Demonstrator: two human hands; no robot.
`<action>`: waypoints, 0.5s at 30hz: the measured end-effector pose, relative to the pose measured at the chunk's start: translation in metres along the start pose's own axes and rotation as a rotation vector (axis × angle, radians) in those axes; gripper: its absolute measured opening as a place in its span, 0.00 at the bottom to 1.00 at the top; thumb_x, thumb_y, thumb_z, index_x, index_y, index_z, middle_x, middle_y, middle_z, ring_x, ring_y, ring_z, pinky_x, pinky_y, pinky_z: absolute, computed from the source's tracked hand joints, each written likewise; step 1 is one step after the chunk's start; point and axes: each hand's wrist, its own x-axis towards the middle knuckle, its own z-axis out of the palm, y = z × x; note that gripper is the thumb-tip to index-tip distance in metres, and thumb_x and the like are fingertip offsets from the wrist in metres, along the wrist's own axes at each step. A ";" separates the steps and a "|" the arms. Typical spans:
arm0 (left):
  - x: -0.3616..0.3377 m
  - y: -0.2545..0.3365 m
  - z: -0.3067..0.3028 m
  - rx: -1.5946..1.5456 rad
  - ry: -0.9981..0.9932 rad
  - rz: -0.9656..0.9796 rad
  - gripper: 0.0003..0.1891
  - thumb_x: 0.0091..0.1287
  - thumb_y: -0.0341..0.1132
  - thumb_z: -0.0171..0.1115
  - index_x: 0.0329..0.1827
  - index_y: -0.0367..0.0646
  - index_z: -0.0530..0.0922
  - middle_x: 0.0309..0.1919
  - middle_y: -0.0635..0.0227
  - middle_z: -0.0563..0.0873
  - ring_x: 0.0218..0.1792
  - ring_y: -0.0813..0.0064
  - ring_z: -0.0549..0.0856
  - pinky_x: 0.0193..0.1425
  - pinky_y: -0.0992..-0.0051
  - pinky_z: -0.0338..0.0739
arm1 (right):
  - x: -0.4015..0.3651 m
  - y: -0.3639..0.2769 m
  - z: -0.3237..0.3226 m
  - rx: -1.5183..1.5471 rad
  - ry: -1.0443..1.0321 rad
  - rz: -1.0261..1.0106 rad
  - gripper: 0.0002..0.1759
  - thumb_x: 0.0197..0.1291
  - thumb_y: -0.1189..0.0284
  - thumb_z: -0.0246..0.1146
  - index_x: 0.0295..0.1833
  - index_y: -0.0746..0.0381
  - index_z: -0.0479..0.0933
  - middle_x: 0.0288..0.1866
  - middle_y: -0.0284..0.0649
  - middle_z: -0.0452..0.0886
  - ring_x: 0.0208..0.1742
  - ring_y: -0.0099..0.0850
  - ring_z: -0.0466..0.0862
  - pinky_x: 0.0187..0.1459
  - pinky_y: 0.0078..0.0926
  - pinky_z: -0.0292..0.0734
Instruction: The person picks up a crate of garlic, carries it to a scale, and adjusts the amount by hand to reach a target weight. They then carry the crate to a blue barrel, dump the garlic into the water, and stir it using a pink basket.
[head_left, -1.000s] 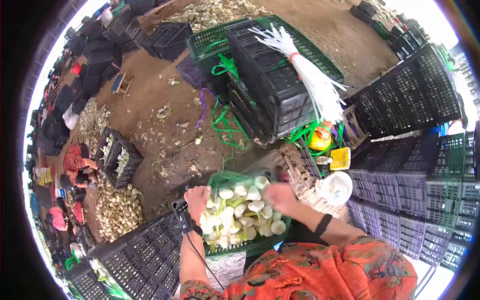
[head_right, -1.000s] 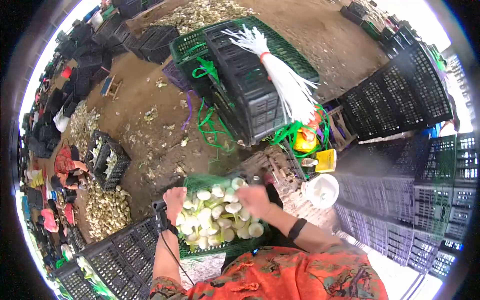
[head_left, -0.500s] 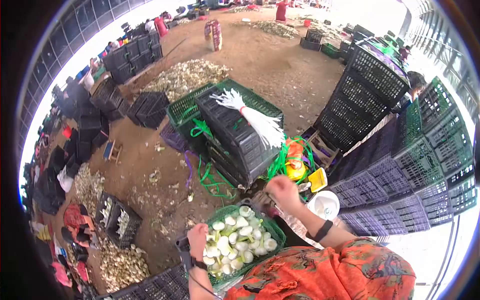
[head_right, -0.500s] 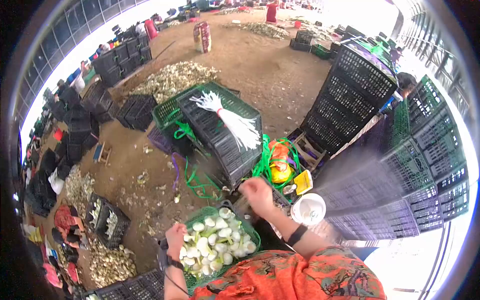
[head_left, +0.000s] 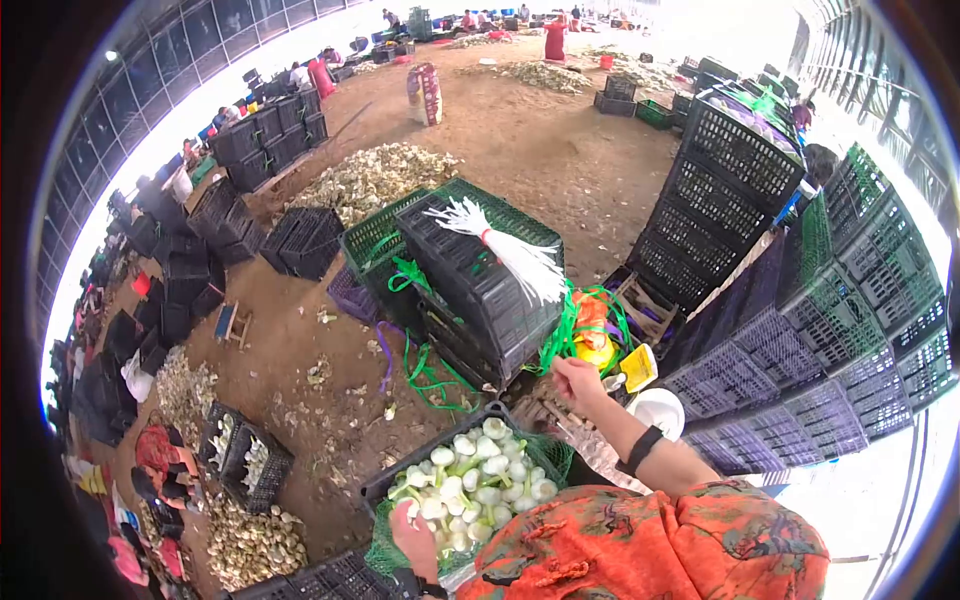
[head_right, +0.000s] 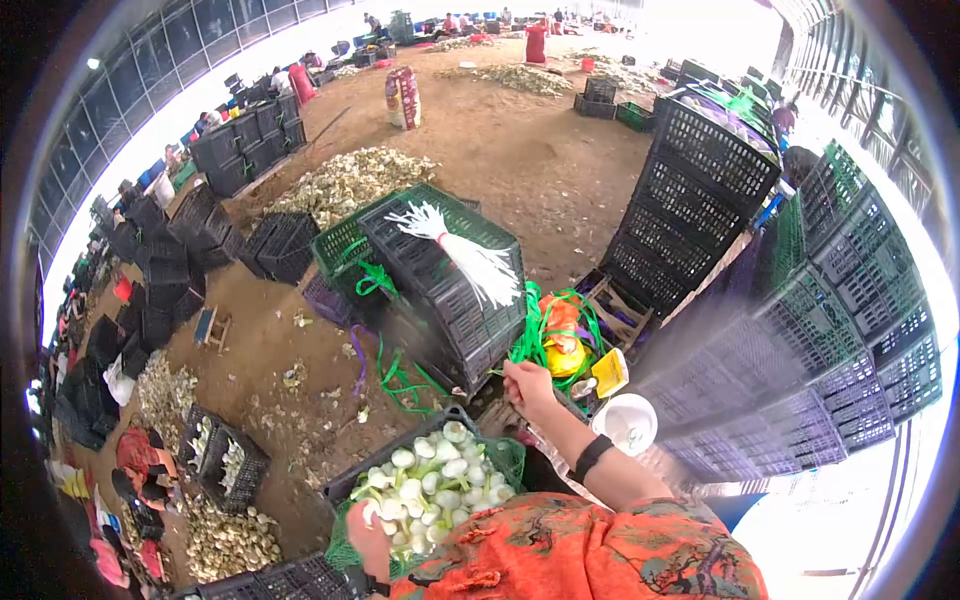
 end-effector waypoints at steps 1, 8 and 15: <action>-0.005 -0.002 -0.005 0.001 -0.004 -0.011 0.18 0.59 0.30 0.62 0.53 0.39 0.76 0.50 0.55 0.79 0.51 0.57 0.78 0.55 0.63 0.72 | 0.005 -0.002 0.002 0.079 0.023 0.001 0.16 0.58 0.60 0.66 0.27 0.60 0.75 0.17 0.31 0.72 0.14 0.19 0.67 0.14 0.17 0.58; 0.001 0.007 -0.010 0.142 -0.140 -0.096 0.50 0.47 0.51 0.75 0.71 0.43 0.57 0.67 0.44 0.59 0.69 0.46 0.57 0.69 0.49 0.53 | 0.043 -0.066 0.070 0.266 -0.040 -0.160 0.12 0.60 0.65 0.65 0.30 0.61 0.75 0.23 0.32 0.77 0.18 0.18 0.71 0.17 0.16 0.63; -0.020 0.021 -0.009 0.244 -0.301 -0.094 0.56 0.42 0.49 0.78 0.73 0.49 0.53 0.68 0.45 0.56 0.67 0.45 0.57 0.70 0.50 0.49 | -0.037 -0.006 -0.030 -0.242 0.141 -0.628 0.06 0.49 0.74 0.68 0.31 0.64 0.79 0.27 0.32 0.78 0.20 0.17 0.72 0.21 0.16 0.66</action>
